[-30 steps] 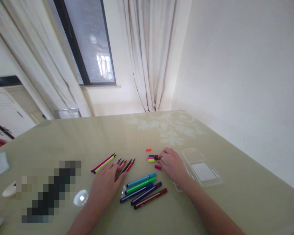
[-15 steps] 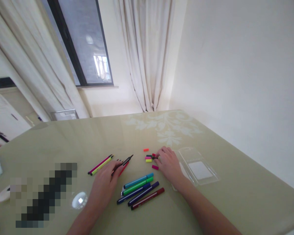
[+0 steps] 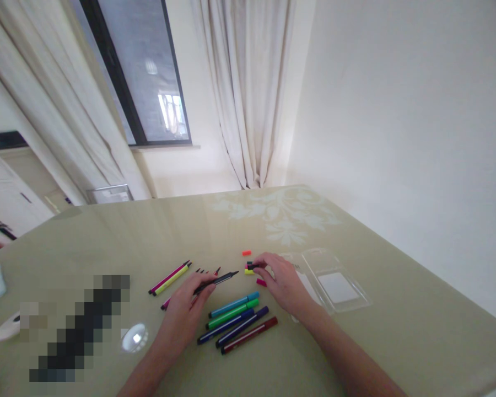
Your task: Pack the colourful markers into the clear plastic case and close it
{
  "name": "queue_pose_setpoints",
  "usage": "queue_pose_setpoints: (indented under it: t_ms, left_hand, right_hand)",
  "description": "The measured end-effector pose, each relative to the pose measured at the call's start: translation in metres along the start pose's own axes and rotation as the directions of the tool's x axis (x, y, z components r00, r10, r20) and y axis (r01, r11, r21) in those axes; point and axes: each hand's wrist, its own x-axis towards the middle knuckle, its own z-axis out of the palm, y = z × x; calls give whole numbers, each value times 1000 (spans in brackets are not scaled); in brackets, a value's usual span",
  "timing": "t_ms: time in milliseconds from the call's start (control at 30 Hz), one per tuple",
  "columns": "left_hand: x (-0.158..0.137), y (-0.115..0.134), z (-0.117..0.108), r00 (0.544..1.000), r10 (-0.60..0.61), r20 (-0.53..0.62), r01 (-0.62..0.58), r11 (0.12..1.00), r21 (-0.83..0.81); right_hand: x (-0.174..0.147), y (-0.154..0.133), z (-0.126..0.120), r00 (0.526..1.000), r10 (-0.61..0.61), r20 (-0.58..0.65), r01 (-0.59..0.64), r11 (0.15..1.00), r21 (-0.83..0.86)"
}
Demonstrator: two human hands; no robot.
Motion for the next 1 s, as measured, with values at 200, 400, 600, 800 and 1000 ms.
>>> queue_pose_setpoints:
  t_ms: [200, 400, 600, 800, 1000]
  left_hand:
    - [0, 2, 0, 1000, -3, 28, 3, 1000, -6]
    - [0, 3, 1, 998, 55, 20, -55, 998, 16]
    - [-4, 1, 3, 999, 17, 33, -19, 999, 38]
    - [-8, -1, 6, 1000, -6, 15, 5, 998, 58]
    - [-10, 7, 9, 999, 0, 45, -4, 997, 74]
  right_hand:
    - [-3, -11, 1, 1000, -22, 0, 22, 997, 71]
    - [-4, -16, 4, 1000, -16, -2, 16, 987, 160]
    - [-5, -17, 9, 997, 54, 56, -67, 963, 261]
    - [-8, -18, 9, 999, 29, 45, -41, 952, 303]
    - [-7, -18, 7, 996, 30, 87, -53, 960, 275]
